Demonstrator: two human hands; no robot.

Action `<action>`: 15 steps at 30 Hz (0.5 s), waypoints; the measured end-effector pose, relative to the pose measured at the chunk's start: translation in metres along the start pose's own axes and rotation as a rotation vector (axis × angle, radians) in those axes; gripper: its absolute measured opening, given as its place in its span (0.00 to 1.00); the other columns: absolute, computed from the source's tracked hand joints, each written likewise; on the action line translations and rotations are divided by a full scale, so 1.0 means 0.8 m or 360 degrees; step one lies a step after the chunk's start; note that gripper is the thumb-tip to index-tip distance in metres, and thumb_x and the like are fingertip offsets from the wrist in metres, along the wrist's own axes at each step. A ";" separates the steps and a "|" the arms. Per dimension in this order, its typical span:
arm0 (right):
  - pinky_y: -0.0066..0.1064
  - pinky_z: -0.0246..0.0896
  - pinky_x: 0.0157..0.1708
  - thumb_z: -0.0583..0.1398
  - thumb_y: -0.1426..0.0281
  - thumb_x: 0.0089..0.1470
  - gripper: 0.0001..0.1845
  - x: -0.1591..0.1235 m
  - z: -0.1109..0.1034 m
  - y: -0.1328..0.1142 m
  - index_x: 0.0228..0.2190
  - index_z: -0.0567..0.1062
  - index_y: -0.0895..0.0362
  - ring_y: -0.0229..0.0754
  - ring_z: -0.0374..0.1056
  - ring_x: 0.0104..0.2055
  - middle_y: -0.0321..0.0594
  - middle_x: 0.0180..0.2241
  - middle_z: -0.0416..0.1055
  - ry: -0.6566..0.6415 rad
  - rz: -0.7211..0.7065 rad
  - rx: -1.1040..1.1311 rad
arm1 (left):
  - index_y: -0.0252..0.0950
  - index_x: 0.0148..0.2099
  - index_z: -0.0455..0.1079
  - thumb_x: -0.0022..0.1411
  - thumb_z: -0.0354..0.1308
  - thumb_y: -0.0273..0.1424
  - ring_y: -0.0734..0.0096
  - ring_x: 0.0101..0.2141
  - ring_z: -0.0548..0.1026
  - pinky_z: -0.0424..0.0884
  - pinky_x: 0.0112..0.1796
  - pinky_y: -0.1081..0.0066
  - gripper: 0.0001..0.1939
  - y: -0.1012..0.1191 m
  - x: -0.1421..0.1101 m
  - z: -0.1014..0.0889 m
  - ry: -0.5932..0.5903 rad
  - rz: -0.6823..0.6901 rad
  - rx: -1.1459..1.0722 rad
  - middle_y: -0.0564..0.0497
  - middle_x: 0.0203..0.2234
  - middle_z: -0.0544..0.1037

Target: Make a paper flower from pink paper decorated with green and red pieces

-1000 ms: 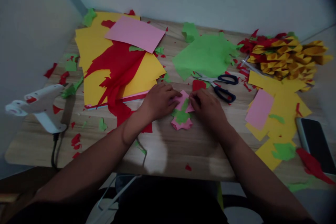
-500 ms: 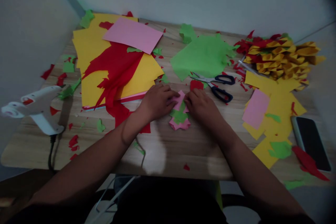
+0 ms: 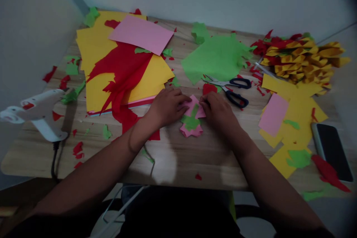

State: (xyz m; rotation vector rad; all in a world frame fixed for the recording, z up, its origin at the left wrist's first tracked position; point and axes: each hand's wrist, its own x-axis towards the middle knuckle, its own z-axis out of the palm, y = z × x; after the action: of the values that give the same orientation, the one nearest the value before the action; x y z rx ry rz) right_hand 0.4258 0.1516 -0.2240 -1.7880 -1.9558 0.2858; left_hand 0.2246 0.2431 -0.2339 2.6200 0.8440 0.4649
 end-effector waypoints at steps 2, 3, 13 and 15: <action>0.39 0.65 0.45 0.53 0.69 0.66 0.11 0.001 0.000 0.000 0.39 0.77 0.55 0.49 0.70 0.43 0.47 0.38 0.74 -0.0018 -0.0011 -0.0016 | 0.40 0.49 0.80 0.66 0.58 0.38 0.60 0.40 0.74 0.67 0.43 0.60 0.14 0.000 0.000 0.000 0.0000 0.0000 0.0004 0.46 0.38 0.79; 0.39 0.65 0.45 0.54 0.69 0.66 0.12 0.001 -0.001 0.000 0.40 0.78 0.56 0.49 0.70 0.43 0.47 0.38 0.75 -0.0024 -0.0028 -0.0031 | 0.40 0.49 0.80 0.66 0.58 0.38 0.60 0.40 0.74 0.67 0.43 0.60 0.14 0.001 0.000 0.000 0.0003 0.0002 0.0005 0.46 0.38 0.79; 0.41 0.65 0.45 0.55 0.71 0.66 0.11 0.001 0.002 -0.003 0.36 0.78 0.57 0.51 0.69 0.43 0.49 0.38 0.73 -0.0102 -0.0135 -0.0206 | 0.40 0.49 0.80 0.66 0.58 0.38 0.59 0.41 0.73 0.67 0.43 0.61 0.14 0.000 0.000 0.000 0.0002 0.0006 0.0009 0.46 0.39 0.79; 0.42 0.65 0.46 0.55 0.71 0.66 0.11 0.000 0.002 -0.003 0.37 0.77 0.57 0.51 0.68 0.43 0.49 0.38 0.73 -0.0071 -0.0150 -0.0226 | 0.40 0.49 0.80 0.66 0.58 0.37 0.60 0.41 0.74 0.67 0.43 0.60 0.14 0.001 0.000 -0.001 0.0004 0.0003 0.0005 0.46 0.38 0.79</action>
State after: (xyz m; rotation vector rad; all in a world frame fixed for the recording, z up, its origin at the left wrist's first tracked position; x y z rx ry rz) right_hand 0.4232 0.1516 -0.2241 -1.7828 -2.1319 0.1603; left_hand 0.2249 0.2425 -0.2328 2.6238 0.8436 0.4683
